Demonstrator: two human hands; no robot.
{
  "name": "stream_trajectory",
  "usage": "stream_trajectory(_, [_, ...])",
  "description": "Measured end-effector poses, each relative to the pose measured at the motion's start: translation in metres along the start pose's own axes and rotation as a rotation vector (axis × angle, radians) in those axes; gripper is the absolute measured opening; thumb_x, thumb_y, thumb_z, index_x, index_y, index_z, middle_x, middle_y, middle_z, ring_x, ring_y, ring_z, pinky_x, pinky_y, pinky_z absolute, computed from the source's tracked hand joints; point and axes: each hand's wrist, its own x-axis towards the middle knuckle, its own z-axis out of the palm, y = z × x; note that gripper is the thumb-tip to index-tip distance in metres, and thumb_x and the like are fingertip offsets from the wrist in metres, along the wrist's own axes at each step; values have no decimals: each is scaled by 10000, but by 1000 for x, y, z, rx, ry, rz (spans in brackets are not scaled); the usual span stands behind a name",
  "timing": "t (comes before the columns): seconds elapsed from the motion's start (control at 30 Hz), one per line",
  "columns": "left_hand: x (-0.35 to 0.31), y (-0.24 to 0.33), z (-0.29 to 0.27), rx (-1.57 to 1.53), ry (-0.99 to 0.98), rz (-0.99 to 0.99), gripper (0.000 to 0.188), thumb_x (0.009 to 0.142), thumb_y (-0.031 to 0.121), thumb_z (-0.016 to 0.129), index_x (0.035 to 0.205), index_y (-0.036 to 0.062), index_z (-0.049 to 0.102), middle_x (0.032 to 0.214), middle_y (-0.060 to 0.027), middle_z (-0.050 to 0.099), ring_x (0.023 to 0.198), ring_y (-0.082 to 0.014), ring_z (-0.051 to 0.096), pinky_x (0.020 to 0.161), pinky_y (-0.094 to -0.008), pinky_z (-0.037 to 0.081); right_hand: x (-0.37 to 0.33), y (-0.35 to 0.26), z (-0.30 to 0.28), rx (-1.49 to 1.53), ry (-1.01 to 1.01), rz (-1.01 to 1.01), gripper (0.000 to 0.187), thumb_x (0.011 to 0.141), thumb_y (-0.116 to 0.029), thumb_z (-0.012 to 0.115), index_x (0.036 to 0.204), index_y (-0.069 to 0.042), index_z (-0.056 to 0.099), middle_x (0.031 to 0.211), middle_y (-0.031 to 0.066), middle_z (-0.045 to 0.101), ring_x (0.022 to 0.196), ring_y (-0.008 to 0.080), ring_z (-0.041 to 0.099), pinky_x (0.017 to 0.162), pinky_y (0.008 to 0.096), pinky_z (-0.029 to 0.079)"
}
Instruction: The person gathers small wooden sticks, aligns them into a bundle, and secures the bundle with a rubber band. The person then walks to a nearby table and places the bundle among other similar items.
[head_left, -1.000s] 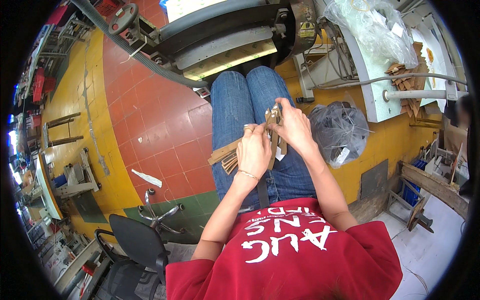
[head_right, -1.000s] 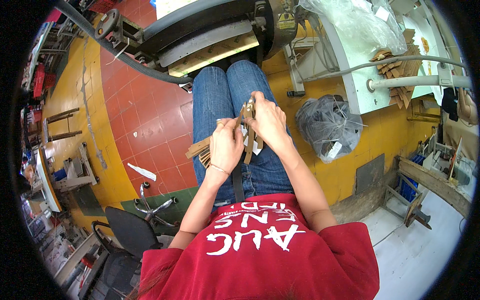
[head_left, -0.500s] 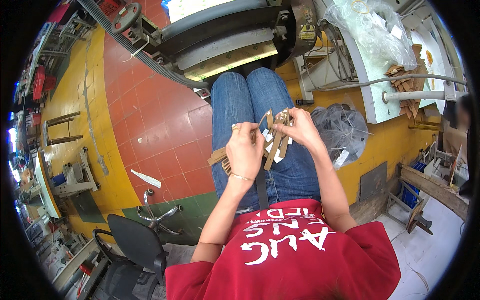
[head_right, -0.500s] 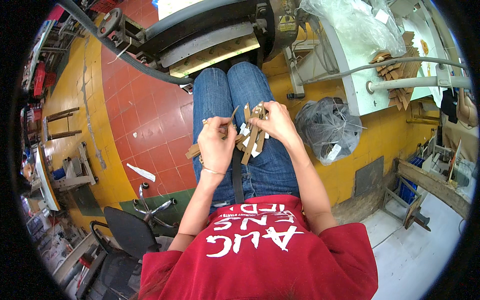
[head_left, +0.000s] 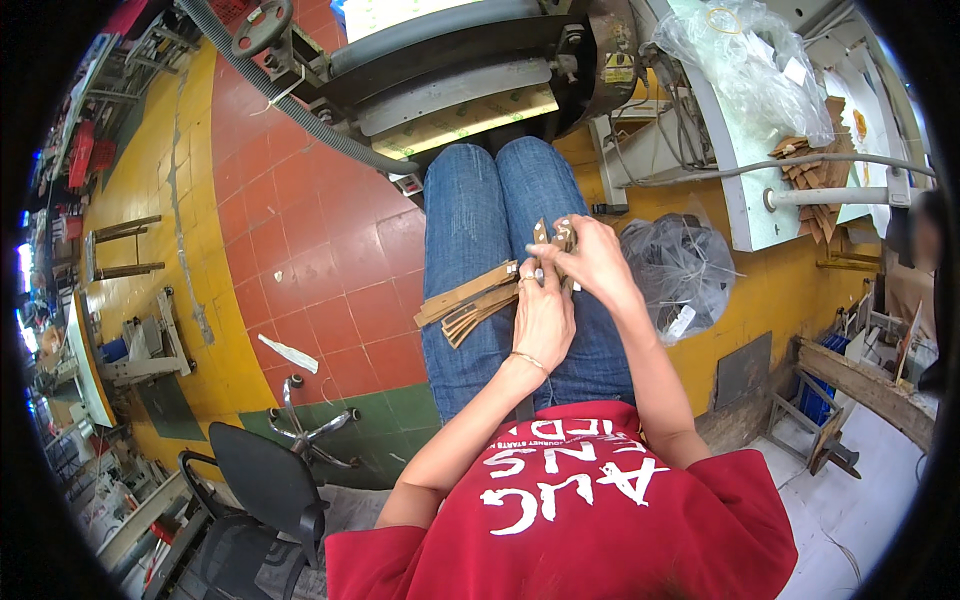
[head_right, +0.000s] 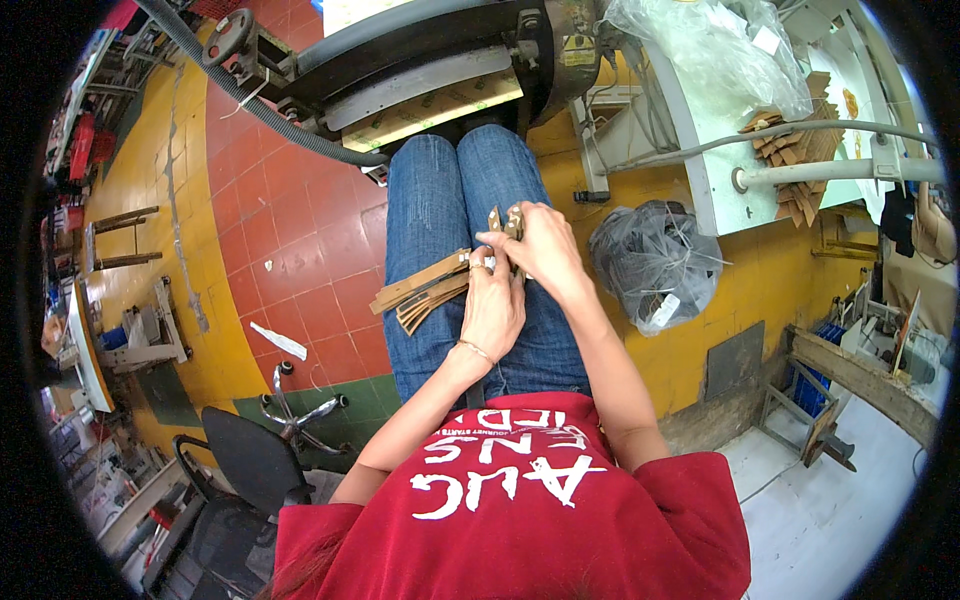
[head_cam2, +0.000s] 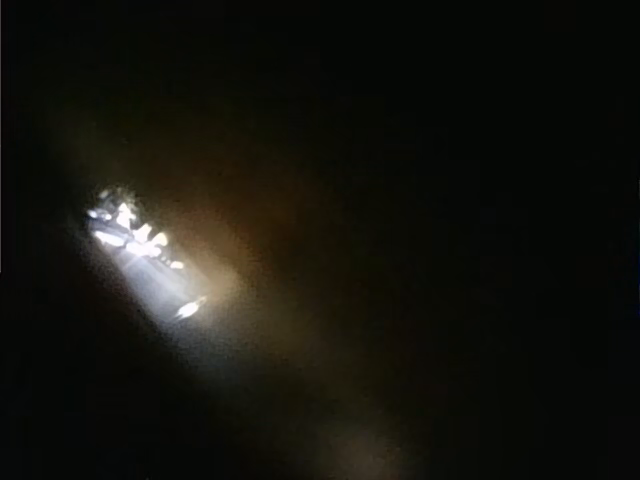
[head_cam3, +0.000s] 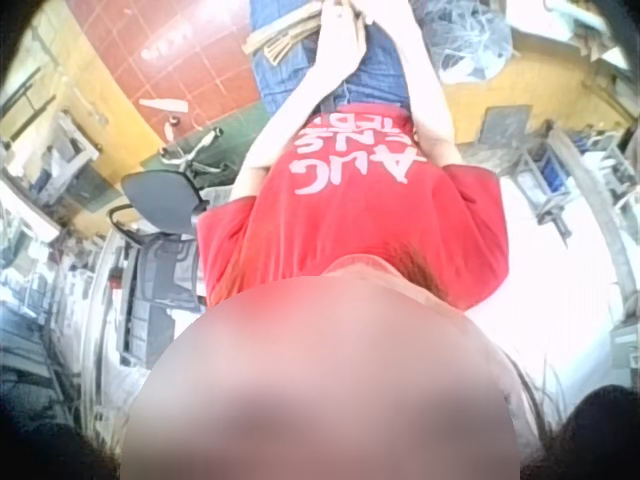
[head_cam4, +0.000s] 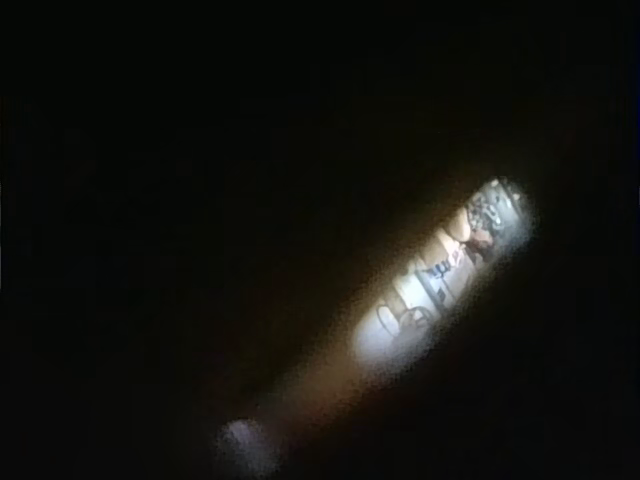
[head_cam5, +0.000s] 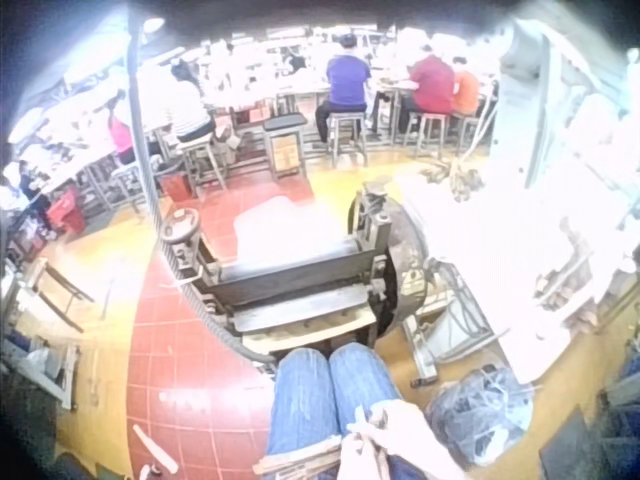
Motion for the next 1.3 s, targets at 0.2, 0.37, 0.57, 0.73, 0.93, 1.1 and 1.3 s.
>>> stream_trajectory(0.2, [-2, -9, 2, -163, -21, 7, 561, 858, 13, 489, 1352, -152, 281, 1263, -360, 314, 1061, -485, 491, 930, -451, 431, 16, -2, 4, 10, -205, 10, 310, 697, -217, 762, 835, 39, 655, 758, 210, 658, 715, 331, 663, 651, 390, 503])
stream_trajectory(0.37, [-12, -6, -7, -153, 142, 127, 474, 846, 39, 562, 1280, -98, 430, 1198, -257, 414, 874, -318, 551, 791, -398, 474, 17, 18, -8, 240, -234, -40, 284, 722, -226, 746, 777, 36, 652, 677, 156, 653, 651, 224, 660, 611, 356, 495])
stream_trajectory(0.57, [-7, 5, -67, -273, 194, 103, 416, 793, 146, 705, 1171, 34, 571, 1061, -119, 583, 753, -180, 594, 700, -320, 498, -7, 20, -60, 657, -240, 155, 158, 802, -127, 722, 841, 7, 648, 788, 17, 648, 711, 67, 580, 641, 222, 463])
stream_trajectory(0.73, [31, 14, -99, -1202, -470, 92, 992, 753, 579, 693, 1449, 55, 219, 1414, -177, 350, 1292, -261, 399, 1032, -394, 369, -20, -31, -108, 756, -509, -135, 231, 765, -177, 772, 854, -3, 650, 766, 18, 644, 726, 71, 584, 671, 230, 472])
stream_trajectory(0.93, [5, 26, -86, -1792, -1068, -93, 719, 859, 355, 664, 1394, 45, 297, 1176, -283, 546, 1133, -310, 565, 901, -396, 523, -19, -83, -99, 542, -586, -305, 334, 760, -196, 771, 997, -19, 617, 759, 46, 654, 605, 56, 573, 510, 220, 457])
stream_trajectory(1.1, [-7, 23, -87, -1811, -862, -264, 356, 883, 167, 567, 1205, 45, 474, 1054, -176, 586, 1018, -277, 610, 852, -394, 544, -21, -80, -95, 312, -459, -357, 625, 758, -245, 752, 1296, -77, 482, 1026, 66, 610, 818, 97, 522, 679, 247, 430])
stream_trajectory(1.3, [1, 30, -102, -1908, -465, -147, 444, 908, 259, 457, 1233, -40, 503, 1462, -169, 339, 1304, -259, 412, 1055, -404, 384, -40, -65, -88, 692, -169, -31, 189, 877, -139, 664, 991, 7, 627, 813, -7, 634, 692, 7, 524, 629, 173, 438])
